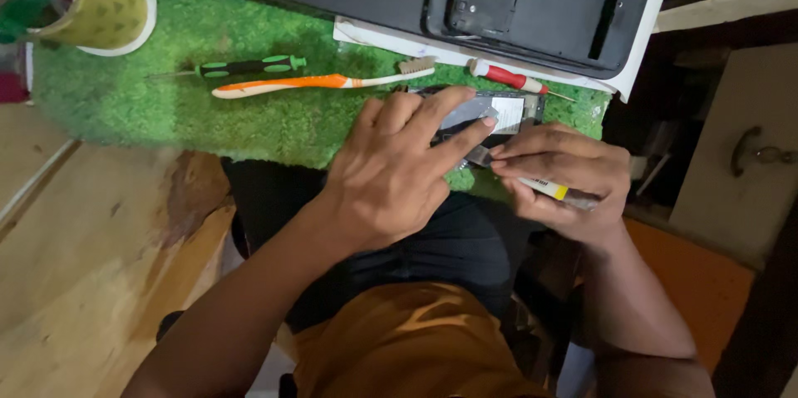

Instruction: The person repairs a disassembled mobile phone at a workbench. They pry open and remove the back cover, then use a marker-style pen tool and a screwdriver to work on the internal components, at one point holding a small part while turning the screwdriver on it.

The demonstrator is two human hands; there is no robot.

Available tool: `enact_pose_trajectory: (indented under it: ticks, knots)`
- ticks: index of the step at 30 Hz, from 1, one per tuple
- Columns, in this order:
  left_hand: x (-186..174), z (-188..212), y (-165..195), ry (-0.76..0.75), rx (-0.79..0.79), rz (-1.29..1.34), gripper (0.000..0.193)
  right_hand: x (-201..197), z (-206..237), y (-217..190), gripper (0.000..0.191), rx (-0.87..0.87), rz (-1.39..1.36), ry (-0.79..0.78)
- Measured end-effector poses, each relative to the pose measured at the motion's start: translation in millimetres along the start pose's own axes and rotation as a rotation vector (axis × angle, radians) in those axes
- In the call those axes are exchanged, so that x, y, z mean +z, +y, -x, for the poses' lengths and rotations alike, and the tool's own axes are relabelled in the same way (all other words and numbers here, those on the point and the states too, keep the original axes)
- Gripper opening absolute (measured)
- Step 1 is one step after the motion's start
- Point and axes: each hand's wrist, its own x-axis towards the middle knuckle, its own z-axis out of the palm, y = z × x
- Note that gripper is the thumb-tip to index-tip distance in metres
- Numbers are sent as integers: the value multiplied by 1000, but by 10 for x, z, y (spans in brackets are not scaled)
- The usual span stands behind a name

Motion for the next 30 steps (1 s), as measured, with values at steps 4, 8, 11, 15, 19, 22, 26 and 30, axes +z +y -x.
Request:
enact_pose_trajectory:
  ticks: [4, 8, 11, 15, 19, 22, 26, 30]
  knots:
    - [6, -21, 14, 32, -27, 82, 54, 6, 55, 56, 18, -23, 7, 43]
    - [45, -31, 45, 79, -58, 18, 41, -30, 132, 103, 19, -15, -6, 153]
    - [78, -38, 52, 82, -58, -16, 44, -13, 177, 100, 19, -2, -8, 170]
    - [127, -61, 56, 60, -19, -62, 50, 41, 194, 35, 20, 1, -12, 131]
    - [114, -56, 12, 131, 8, 16, 51, 76, 172, -50, 21, 13, 32, 106]
    - [84, -33, -9, 82, -37, 106, 40, 80, 128, -67, 21, 5, 59, 86]
    - [90, -57, 15, 136, -15, 59, 36, 88, 86, -66, 20, -28, 65, 91]
    - [52, -45, 44, 152, -49, 111, 36, 83, 76, -61, 21, -47, 81, 63]
